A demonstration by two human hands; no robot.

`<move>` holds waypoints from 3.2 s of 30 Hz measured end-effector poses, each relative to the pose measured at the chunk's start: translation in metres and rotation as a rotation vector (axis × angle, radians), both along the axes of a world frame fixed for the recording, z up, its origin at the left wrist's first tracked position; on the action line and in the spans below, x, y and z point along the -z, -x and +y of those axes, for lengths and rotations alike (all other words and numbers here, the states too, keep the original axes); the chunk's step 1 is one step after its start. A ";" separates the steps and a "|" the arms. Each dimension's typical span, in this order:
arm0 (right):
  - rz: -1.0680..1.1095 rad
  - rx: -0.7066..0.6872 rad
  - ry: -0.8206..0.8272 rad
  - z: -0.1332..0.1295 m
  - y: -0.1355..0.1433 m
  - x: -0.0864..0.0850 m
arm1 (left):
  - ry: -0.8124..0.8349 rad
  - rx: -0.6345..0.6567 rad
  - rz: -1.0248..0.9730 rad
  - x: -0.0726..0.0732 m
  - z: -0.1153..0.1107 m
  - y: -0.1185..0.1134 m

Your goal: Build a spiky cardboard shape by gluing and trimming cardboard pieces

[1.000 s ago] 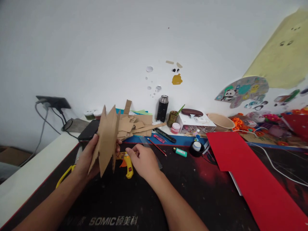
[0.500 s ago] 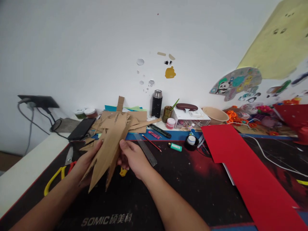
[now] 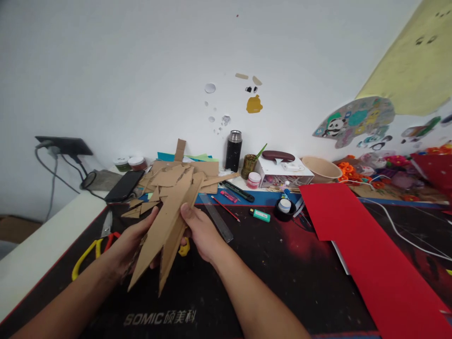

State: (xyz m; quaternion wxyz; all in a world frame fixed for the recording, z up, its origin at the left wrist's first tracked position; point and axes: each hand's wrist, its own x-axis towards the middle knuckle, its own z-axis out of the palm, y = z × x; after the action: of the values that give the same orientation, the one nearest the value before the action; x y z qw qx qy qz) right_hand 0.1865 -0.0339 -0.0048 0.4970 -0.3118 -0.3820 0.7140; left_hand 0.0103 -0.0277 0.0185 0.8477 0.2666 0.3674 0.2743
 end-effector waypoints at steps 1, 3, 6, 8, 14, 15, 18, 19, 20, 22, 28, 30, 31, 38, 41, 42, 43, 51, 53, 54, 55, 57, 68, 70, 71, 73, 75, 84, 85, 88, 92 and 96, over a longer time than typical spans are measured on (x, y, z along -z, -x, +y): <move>0.022 -0.029 0.004 -0.001 0.000 -0.001 | -0.008 0.019 -0.007 0.003 0.000 0.000; 0.067 -0.072 0.014 -0.003 0.000 -0.003 | -0.035 0.058 -0.018 0.008 -0.001 0.001; 0.128 -0.092 0.014 -0.004 0.000 -0.006 | -0.059 0.098 -0.051 0.013 -0.004 -0.001; 0.160 -0.127 0.018 -0.005 0.001 -0.007 | -0.067 0.083 -0.088 0.014 -0.006 -0.004; 0.185 -0.090 0.057 -0.006 0.000 -0.006 | -0.107 -0.010 -0.076 0.018 -0.011 -0.020; 0.184 -0.070 0.056 -0.005 -0.001 -0.006 | -0.109 0.008 -0.064 0.019 -0.011 -0.021; 0.169 -0.039 0.041 -0.004 -0.005 -0.006 | -0.109 0.038 -0.069 0.020 -0.010 -0.019; 0.166 -0.031 0.036 -0.003 -0.006 -0.006 | -0.109 0.057 -0.088 0.019 -0.009 -0.018; 0.166 -0.026 0.033 -0.002 -0.008 -0.006 | -0.115 0.080 -0.115 0.018 -0.008 -0.015; 0.177 -0.020 0.030 0.000 -0.010 -0.007 | -0.146 0.125 -0.181 0.014 -0.007 -0.011; 0.198 -0.003 0.021 0.003 -0.014 -0.007 | -0.256 0.265 -0.331 0.005 -0.009 -0.005; 0.212 -0.001 0.037 0.003 -0.014 -0.007 | -0.269 0.286 -0.367 0.006 -0.010 -0.006; 0.216 -0.001 0.042 0.003 -0.014 -0.008 | -0.267 0.291 -0.382 0.006 -0.010 -0.006; 0.172 0.017 0.032 0.000 -0.011 -0.009 | -0.248 0.288 -0.368 0.010 -0.012 -0.008; 0.176 0.019 0.033 0.000 -0.010 -0.008 | -0.251 0.275 -0.341 0.009 -0.013 -0.008; 0.181 0.022 0.036 0.001 -0.010 -0.008 | -0.253 0.273 -0.338 0.008 -0.013 -0.009; 0.185 0.025 0.040 0.001 -0.010 -0.008 | -0.254 0.270 -0.335 0.008 -0.013 -0.010; 0.204 0.019 0.058 -0.002 -0.009 -0.009 | -0.272 0.228 -0.335 0.009 -0.015 -0.013; 0.208 0.019 0.053 -0.003 -0.008 -0.009 | -0.274 0.216 -0.333 0.011 -0.015 -0.013; 0.207 0.019 0.049 -0.002 -0.008 -0.009 | -0.274 0.208 -0.323 0.011 -0.015 -0.013; 0.203 0.015 0.046 -0.002 -0.009 -0.009 | -0.273 0.197 -0.307 0.012 -0.015 -0.013; 0.188 -0.011 0.043 0.000 -0.010 -0.009 | -0.265 0.146 -0.263 0.012 -0.016 -0.014; 0.156 -0.078 0.059 0.003 -0.012 -0.014 | -0.304 -0.052 -0.118 -0.004 -0.008 -0.010; 0.155 0.006 0.030 0.006 -0.010 -0.012 | -0.373 -0.142 -0.087 -0.007 -0.005 -0.009; 0.151 0.055 0.018 0.008 -0.009 -0.009 | -0.411 -0.206 -0.067 -0.008 -0.003 -0.009; 0.122 0.132 0.018 0.010 -0.006 -0.003 | -0.482 -0.352 -0.020 -0.008 0.002 -0.008; 0.080 0.178 0.016 0.011 -0.003 0.002 | -0.530 -0.478 0.023 -0.007 0.007 -0.007; 0.095 0.125 -0.005 0.001 0.008 0.004 | -0.548 -0.586 0.084 0.004 0.016 -0.002; 0.100 0.112 -0.007 0.001 0.009 0.005 | -0.565 -0.562 0.092 0.004 0.015 -0.003; 0.126 0.091 -0.016 0.001 0.012 0.005 | -0.610 -0.484 0.128 0.005 0.012 -0.005; 0.185 0.121 0.010 0.001 0.015 0.005 | -0.658 -0.432 0.134 0.005 0.010 -0.008; 0.219 0.100 0.034 -0.001 0.017 0.005 | -0.566 -0.420 0.090 0.003 0.010 -0.009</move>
State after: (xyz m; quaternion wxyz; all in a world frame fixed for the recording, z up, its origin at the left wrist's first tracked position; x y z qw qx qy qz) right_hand 0.1693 -0.0346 -0.0103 0.5657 -0.2589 -0.2971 0.7243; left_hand 0.0189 -0.0182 0.0150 0.6481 0.4214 0.3607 0.5218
